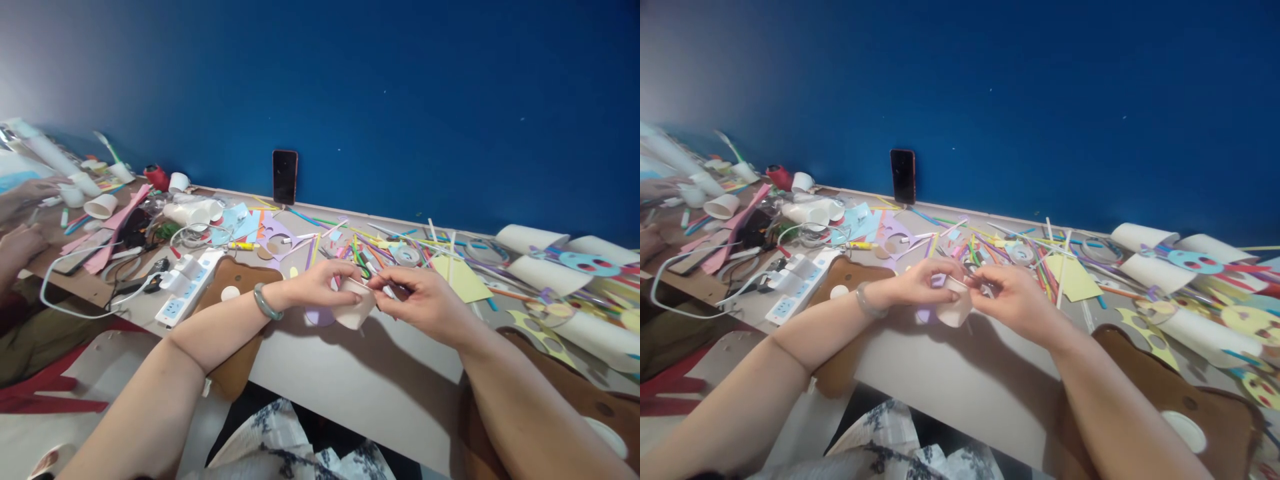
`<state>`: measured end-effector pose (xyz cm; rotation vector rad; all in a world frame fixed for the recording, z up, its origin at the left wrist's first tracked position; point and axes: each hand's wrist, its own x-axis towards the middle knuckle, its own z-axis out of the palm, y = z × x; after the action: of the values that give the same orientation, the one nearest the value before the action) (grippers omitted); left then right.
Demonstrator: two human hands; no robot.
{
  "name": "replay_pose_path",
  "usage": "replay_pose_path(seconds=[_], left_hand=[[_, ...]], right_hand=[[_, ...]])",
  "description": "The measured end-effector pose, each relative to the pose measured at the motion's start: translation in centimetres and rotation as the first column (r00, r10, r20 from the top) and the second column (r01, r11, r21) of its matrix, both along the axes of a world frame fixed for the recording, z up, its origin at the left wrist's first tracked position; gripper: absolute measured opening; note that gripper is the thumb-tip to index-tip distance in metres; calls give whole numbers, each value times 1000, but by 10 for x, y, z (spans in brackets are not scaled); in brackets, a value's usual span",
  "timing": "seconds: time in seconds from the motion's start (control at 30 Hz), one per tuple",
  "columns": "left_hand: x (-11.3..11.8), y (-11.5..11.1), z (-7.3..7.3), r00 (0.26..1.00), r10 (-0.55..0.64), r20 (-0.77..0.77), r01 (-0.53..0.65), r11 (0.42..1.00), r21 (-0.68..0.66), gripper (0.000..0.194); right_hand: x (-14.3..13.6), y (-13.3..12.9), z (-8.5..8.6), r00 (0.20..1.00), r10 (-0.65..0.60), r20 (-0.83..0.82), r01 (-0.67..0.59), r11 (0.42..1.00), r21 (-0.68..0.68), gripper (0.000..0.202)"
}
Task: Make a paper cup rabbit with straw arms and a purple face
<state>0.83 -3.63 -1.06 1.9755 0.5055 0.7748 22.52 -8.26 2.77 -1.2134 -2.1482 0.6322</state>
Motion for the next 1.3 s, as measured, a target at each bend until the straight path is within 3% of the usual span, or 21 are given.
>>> replay_pose_path(seconds=[0.17,0.33,0.43,0.57,0.73,0.8,0.97,1.17,1.3], left_hand=[[-5,-4,7,999,-18,-30,11,972,-234,25],[-3,-5,8,999,32,9,-28,964,-265,23],[-2,-6,8,995,98,-5,-95,955,-281,21],[-3,-4,8,974,226,13,-211,926,-314,22],[-6,9,3,935,347,78,-315,910,-270,24],[-7,12,2,929,355,102,-323,914,-246,24],[-5,14,-1,926,336,170,-310,937,-162,21],[-5,13,-3,928,334,165,-318,941,-114,16],[-6,12,-1,931,331,156,-320,943,-93,17]], right_hand=[[-5,-3,0,990,-78,-119,67,994,-92,16],[-11,-4,-4,979,-116,-168,106,992,-67,16],[-11,-3,-8,979,-123,-161,129,991,29,20],[-6,-4,-7,973,-218,-82,232,942,245,29],[-5,-16,1,970,-187,154,160,972,172,29],[-8,-20,3,961,-180,209,132,965,225,24],[-11,-24,1,946,-228,232,114,900,421,17],[-8,-22,-7,960,-229,162,131,876,465,16],[-8,-22,-8,935,-283,212,142,850,508,26]])
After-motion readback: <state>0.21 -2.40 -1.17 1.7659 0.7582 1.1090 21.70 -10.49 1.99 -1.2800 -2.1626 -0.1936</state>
